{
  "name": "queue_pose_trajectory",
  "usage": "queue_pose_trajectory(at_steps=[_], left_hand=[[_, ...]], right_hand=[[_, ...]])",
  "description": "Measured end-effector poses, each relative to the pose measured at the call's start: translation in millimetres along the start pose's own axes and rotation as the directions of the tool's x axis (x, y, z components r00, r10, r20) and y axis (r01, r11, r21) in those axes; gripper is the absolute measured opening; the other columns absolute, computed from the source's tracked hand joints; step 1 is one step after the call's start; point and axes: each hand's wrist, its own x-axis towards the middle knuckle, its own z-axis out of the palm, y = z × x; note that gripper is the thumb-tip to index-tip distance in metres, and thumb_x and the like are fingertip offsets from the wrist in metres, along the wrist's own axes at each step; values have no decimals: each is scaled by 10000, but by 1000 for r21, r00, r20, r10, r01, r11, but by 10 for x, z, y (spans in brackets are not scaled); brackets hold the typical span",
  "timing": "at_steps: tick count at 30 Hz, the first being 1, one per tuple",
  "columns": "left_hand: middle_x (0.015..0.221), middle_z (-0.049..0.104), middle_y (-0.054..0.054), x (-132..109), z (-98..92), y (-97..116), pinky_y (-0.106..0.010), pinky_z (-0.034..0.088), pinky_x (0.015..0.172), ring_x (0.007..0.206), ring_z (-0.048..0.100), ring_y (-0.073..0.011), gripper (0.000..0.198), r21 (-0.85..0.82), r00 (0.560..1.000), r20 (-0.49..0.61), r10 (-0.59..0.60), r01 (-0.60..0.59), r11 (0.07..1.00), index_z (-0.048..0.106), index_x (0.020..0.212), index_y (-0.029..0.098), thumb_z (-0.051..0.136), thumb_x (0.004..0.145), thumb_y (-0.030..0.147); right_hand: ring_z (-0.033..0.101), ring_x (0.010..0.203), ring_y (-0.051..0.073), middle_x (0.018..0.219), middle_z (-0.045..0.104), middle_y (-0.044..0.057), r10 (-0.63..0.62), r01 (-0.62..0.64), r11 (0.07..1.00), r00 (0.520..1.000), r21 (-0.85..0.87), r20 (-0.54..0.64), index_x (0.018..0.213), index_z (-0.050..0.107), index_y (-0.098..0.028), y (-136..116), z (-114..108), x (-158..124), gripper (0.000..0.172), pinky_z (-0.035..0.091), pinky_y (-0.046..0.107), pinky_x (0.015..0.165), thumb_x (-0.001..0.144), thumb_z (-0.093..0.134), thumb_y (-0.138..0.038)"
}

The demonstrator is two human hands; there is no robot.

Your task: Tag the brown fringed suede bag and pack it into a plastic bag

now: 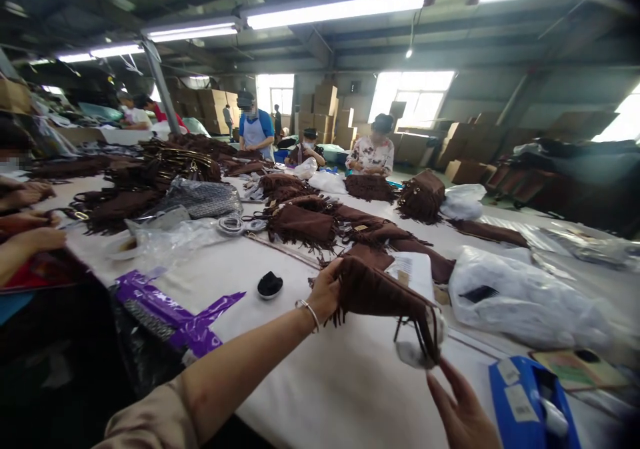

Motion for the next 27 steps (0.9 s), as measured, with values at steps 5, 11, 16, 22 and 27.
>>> queue_pose_trajectory(at_steps=[5,11,16,22,27], left_hand=[[916,695,-79,-233,110,126,-381,539,835,848,651,-227,253,-443,953,26,-302,282,851,666,904,140,655,767,353],[1106,652,-134,-480,-403,-434,-404,524,871,1010,626,-241,345,-85,933,76,-353,358,930,598,1140,131,485,879,325],[866,670,-136,-507,-1076,-433,-484,500,830,883,636,-270,215,337,934,-71,-350,353,873,645,917,88,540,736,136],[1256,554,-91,-382,-552,84,-409,210,1129,1279,375,-271,471,544,884,463,60,-337,769,581,1188,212,713,748,316],[1074,653,-54,-200,-62,133,-447,196,1115,1158,504,-276,410,447,531,847,-18,-694,564,622,1055,220,788,694,320]], right_hand=[[449,1250,299,1398,454,59,-239,287,935,943,-208,231,1375,365,-265,-486,47,466,734,360,446,1052,738,631,-512],[638,904,219,959,700,14,-74,211,958,835,-193,546,1036,624,-222,-668,101,376,403,505,290,771,869,438,-538],[654,767,191,837,701,-12,-172,452,741,843,-497,510,895,643,-303,-942,-219,304,276,498,266,663,819,519,-538],[627,646,177,791,684,20,-167,674,511,687,-533,708,836,650,-303,-1122,-419,350,251,476,279,560,853,495,-501],[624,708,135,855,684,-27,-139,739,455,611,-497,780,931,641,-353,-1204,-605,403,217,469,234,588,833,540,-519]])
